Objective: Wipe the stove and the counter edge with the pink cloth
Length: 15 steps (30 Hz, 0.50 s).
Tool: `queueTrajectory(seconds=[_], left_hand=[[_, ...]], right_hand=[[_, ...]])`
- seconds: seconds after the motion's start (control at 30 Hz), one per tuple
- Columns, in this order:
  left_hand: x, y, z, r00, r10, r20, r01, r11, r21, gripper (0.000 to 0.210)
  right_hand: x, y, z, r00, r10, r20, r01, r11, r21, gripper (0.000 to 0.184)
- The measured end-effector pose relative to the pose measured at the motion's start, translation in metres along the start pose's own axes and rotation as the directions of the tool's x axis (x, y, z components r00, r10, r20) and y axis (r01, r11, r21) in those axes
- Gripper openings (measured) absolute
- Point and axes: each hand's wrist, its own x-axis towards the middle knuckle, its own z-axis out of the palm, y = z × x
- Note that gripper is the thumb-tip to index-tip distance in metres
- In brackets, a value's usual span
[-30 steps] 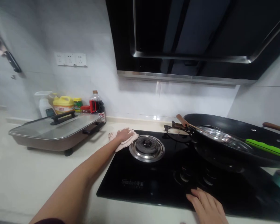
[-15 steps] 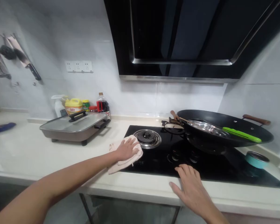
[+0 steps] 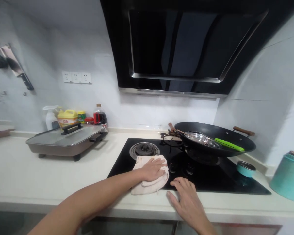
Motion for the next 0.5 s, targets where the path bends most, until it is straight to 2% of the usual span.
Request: queueTrajectory(seconds=[0.23,0.37,0.5], left_hand=[[0.090,-0.022,0.000,1.000,-0.026,0.002,0.026,0.999,0.045,0.058],[0.140,-0.040,-0.004,0.993,-0.115,0.000,0.115,0.992,0.052,0.062],[0.184,-0.068,-0.013,0.983,-0.183,0.011,0.182,0.982,0.049,0.071]], right_hand=[[0.002,0.005,0.005,0.994,-0.086,-0.067,0.081,0.994,-0.067,0.029],[0.001,0.008,0.006,0.988,-0.129,-0.088,0.118,0.986,-0.113,0.030],[-0.001,0.018,0.008,0.983,-0.170,-0.072,0.157,0.975,-0.158,0.034]])
